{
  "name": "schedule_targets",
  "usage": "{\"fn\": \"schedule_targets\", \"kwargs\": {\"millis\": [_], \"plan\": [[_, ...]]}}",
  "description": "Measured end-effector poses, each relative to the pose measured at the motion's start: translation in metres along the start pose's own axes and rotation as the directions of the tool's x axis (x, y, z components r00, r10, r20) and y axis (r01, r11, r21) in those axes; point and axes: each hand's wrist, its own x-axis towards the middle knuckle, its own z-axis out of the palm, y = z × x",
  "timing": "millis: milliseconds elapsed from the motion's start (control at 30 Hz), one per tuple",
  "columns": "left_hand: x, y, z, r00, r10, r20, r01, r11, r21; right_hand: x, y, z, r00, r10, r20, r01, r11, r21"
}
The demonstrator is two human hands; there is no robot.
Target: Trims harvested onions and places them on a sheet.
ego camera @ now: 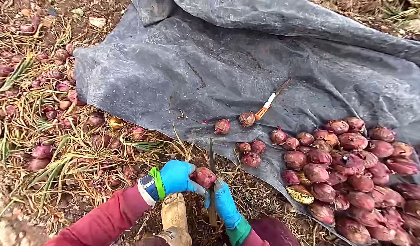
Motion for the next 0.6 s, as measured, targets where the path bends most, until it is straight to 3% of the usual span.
{"fn": "schedule_targets", "kwargs": {"millis": [67, 133, 200, 267, 367, 433, 500, 600], "plan": [[-0.023, -0.003, -0.002, 0.998, 0.021, 0.054, -0.023, 0.999, 0.039, -0.002, -0.012, 0.014, 1.000, -0.021, -0.001, 0.021, 0.991, -0.130], [-0.040, -0.021, -0.009, 0.998, -0.050, -0.034, 0.052, 0.997, 0.064, -0.001, -0.015, 0.021, 0.996, 0.023, 0.083, -0.005, 0.976, -0.220], [-0.055, -0.037, -0.012, 0.971, -0.161, -0.176, 0.157, 0.987, -0.037, -0.004, -0.009, 0.027, 0.991, 0.023, 0.128, 0.006, 0.977, -0.215], [-0.069, -0.036, -0.009, 0.957, -0.168, -0.237, 0.144, 0.983, -0.113, -0.003, -0.005, 0.036, 0.981, 0.096, 0.166, -0.040, 0.950, -0.309], [-0.082, -0.015, 0.006, 0.998, 0.038, -0.043, -0.034, 0.996, 0.083, 0.006, -0.014, 0.050, 0.925, 0.237, 0.298, -0.056, 0.859, -0.508], [-0.082, -0.016, 0.000, 0.998, 0.049, -0.037, -0.046, 0.996, 0.072, 0.016, -0.032, 0.055, 0.940, 0.165, 0.298, 0.011, 0.860, -0.511], [-0.075, -0.041, -0.026, 0.970, -0.123, -0.207, 0.128, 0.992, 0.013, 0.026, -0.046, 0.054, 0.980, -0.005, 0.197, 0.077, 0.928, -0.364], [-0.044, -0.103, -0.062, 0.800, -0.405, -0.443, 0.390, 0.912, -0.130, 0.039, -0.050, 0.046, 0.995, -0.079, 0.060, 0.092, 0.964, -0.251]]}}
